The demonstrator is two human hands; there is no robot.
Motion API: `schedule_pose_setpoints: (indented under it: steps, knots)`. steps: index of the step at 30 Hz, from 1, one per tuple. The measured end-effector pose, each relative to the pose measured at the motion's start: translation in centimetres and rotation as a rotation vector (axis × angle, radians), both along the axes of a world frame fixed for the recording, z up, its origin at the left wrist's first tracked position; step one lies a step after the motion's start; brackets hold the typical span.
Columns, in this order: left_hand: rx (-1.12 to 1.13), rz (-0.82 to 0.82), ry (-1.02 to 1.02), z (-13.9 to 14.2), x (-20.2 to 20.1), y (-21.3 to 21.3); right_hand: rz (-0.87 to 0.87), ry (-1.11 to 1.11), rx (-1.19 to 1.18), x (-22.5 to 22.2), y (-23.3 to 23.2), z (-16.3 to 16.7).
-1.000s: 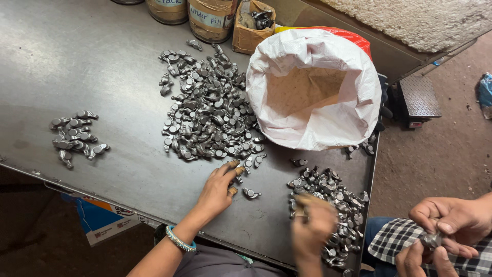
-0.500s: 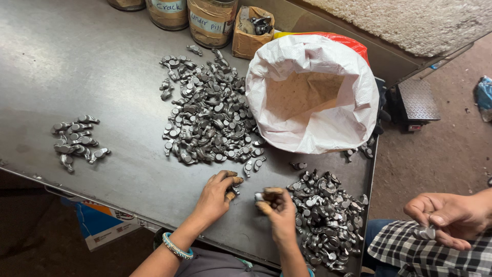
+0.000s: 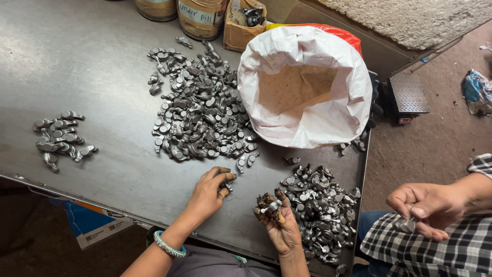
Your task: The person sorts small metal components on a metal table, picking them up and placing them into piles. A second person is also sorting similar parts nearby. The camera wearer continues the repetitive sorting process throughout the clip.
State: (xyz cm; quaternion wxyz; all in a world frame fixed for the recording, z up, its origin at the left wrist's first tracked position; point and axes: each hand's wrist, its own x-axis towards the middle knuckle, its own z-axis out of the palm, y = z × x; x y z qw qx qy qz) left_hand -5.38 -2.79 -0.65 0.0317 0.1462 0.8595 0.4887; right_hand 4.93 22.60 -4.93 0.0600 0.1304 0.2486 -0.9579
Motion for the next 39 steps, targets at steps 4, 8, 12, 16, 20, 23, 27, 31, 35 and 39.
schedule_pose_setpoints:
  steps: [4,8,12,16,20,23,27,31,35,39]
  knots:
    - [-0.011,0.003,0.003,0.2,0.0,0.1,-0.012,-0.036,0.002,-0.2,-0.2,0.5]
    - [-0.001,-0.021,-0.001,1.1,0.1,0.0,0.011,-0.09,-0.018,-0.4,-0.2,0.8]
    - [-0.015,-0.103,-0.096,2.6,0.9,0.1,0.15,-0.082,-0.124,-0.1,0.3,0.7]
    - [0.014,-0.143,-0.262,3.7,2.1,0.6,0.161,-0.206,0.006,0.3,0.8,0.4]
    - [0.011,-0.143,-0.237,3.8,2.2,0.7,0.168,-0.284,0.097,0.3,0.6,0.9]
    - [0.001,-0.142,-0.251,3.5,2.2,0.7,0.17,-0.249,0.121,0.0,0.3,1.8]
    - [-0.004,-0.138,-0.284,3.3,2.2,0.7,0.179,-0.257,0.182,-0.3,-0.1,2.9]
    - [0.042,-0.103,-0.167,3.7,2.4,0.7,0.192,-0.254,0.227,-0.3,-0.2,3.3]
    - [0.123,-0.042,-0.085,4.9,2.8,0.8,0.185,-0.286,0.254,-0.2,0.0,2.6]
    - [0.31,-0.156,-0.3,6.3,3.3,1.2,0.2,-0.241,0.197,0.0,0.2,1.5]
